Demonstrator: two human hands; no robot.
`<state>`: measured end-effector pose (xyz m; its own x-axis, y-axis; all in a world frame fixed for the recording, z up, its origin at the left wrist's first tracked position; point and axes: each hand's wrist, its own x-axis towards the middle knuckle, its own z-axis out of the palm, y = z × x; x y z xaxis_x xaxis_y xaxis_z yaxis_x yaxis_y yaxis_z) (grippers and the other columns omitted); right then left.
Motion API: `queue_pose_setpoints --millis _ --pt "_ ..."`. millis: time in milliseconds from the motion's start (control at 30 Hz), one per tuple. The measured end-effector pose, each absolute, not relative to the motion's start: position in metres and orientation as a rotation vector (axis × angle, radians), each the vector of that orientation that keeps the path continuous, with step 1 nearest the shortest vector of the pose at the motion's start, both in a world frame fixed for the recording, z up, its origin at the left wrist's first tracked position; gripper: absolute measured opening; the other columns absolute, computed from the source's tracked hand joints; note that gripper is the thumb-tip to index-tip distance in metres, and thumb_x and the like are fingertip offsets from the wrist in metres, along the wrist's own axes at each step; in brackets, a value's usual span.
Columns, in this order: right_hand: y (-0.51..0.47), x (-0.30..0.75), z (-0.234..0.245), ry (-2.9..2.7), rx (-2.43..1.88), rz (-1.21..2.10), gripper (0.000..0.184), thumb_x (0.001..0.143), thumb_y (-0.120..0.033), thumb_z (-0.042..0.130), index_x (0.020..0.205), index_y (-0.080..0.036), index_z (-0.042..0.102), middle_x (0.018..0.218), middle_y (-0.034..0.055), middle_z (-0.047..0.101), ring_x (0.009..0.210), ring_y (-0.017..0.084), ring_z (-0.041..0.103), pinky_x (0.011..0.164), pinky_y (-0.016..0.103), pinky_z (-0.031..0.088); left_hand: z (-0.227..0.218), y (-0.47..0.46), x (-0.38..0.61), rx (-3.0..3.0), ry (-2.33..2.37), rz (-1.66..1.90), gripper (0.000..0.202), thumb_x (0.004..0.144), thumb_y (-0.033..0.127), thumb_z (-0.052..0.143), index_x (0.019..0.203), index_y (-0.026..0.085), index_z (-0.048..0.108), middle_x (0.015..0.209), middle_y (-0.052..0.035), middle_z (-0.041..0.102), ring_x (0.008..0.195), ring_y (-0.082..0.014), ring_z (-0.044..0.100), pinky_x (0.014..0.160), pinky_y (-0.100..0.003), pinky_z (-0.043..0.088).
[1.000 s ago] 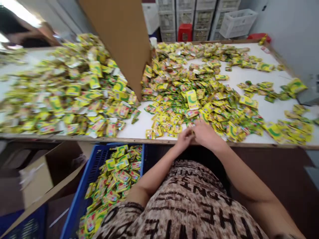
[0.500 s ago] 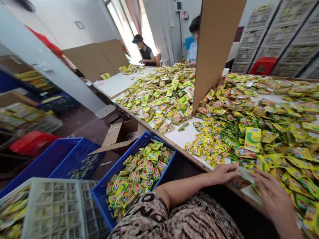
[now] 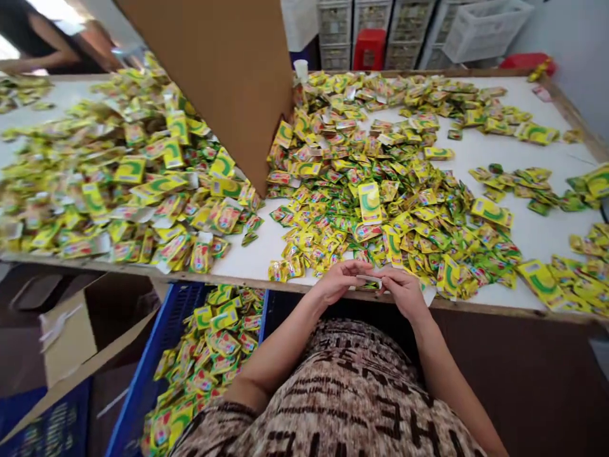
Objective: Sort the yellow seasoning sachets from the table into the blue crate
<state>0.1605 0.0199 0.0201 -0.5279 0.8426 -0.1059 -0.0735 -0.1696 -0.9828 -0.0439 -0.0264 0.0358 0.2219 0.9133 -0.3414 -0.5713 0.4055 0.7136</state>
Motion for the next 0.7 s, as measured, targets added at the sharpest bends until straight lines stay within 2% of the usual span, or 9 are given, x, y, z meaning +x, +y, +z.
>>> queue_pose_setpoints --millis 100,200,367,467,567,633,700 --pt "0.021 0.160 0.015 -1.400 -0.884 1.872 0.016 0.086 -0.036 0.074 0.098 -0.028 0.081 0.103 0.0064 0.072 0.068 0.015 0.065 0.058 0.027 0.058 0.037 -0.025 -0.047 0.482 0.803 1.046 0.046 0.060 0.014 0.088 0.105 0.016 0.075 0.103 -0.0096 0.076 0.098 -0.0195 0.069 0.094 -0.030 0.047" --pt "0.027 0.158 0.014 -1.329 -0.904 1.930 0.017 0.082 -0.037 0.078 0.094 -0.027 0.081 0.099 0.0052 0.071 0.063 0.014 0.063 0.056 0.028 0.057 0.033 -0.022 -0.048 0.429 0.856 1.093 0.043 0.063 0.018 0.088 0.104 0.016 0.076 0.098 -0.0074 0.076 0.094 -0.0170 0.069 0.091 -0.028 0.048" --pt "0.036 0.147 0.028 -1.428 -1.038 1.820 0.018 0.079 -0.036 0.080 0.090 -0.022 0.078 0.083 0.0018 0.068 0.060 0.013 0.058 0.052 0.024 0.049 0.027 -0.023 -0.046 0.496 0.945 1.102 0.029 0.064 0.022 0.089 0.089 0.016 0.077 0.087 -0.0022 0.075 0.080 -0.0114 0.065 0.080 -0.023 0.049" --pt "0.036 0.137 0.039 -1.648 -1.082 1.523 0.018 0.083 -0.033 0.075 0.097 -0.022 0.078 0.085 0.0032 0.069 0.071 0.015 0.061 0.064 0.027 0.050 0.025 -0.024 -0.045 0.653 1.029 1.170 0.028 0.068 0.025 0.087 0.093 0.018 0.078 0.091 -0.0031 0.076 0.083 -0.0139 0.067 0.081 -0.026 0.052" --pt "0.033 0.129 0.041 -1.694 -1.040 1.227 0.016 0.089 -0.035 0.070 0.096 -0.026 0.081 0.091 0.0058 0.072 0.085 0.019 0.065 0.079 0.033 0.053 0.023 -0.022 -0.044 0.884 1.209 1.355 0.020 0.075 0.028 0.082 0.093 0.021 0.080 0.096 -0.0053 0.077 0.090 -0.0173 0.069 0.087 -0.030 0.054" --pt "0.032 0.126 0.038 -1.649 -1.030 1.200 0.015 0.090 -0.037 0.070 0.092 -0.026 0.081 0.091 0.0060 0.074 0.089 0.020 0.067 0.084 0.035 0.053 0.021 -0.021 -0.042 1.032 1.317 1.411 0.015 0.079 0.030 0.079 0.092 0.023 0.081 0.097 -0.0058 0.078 0.092 -0.0181 0.070 0.090 -0.033 0.055" --pt "0.032 0.125 0.033 -1.620 -1.061 1.219 0.015 0.088 -0.038 0.073 0.090 -0.026 0.081 0.087 0.0056 0.075 0.084 0.020 0.067 0.080 0.034 0.054 0.019 -0.020 -0.039 1.111 1.376 1.409 0.016 0.082 0.031 0.076 0.095 0.023 0.080 0.098 -0.0062 0.078 0.093 -0.0184 0.071 0.091 -0.034 0.056"
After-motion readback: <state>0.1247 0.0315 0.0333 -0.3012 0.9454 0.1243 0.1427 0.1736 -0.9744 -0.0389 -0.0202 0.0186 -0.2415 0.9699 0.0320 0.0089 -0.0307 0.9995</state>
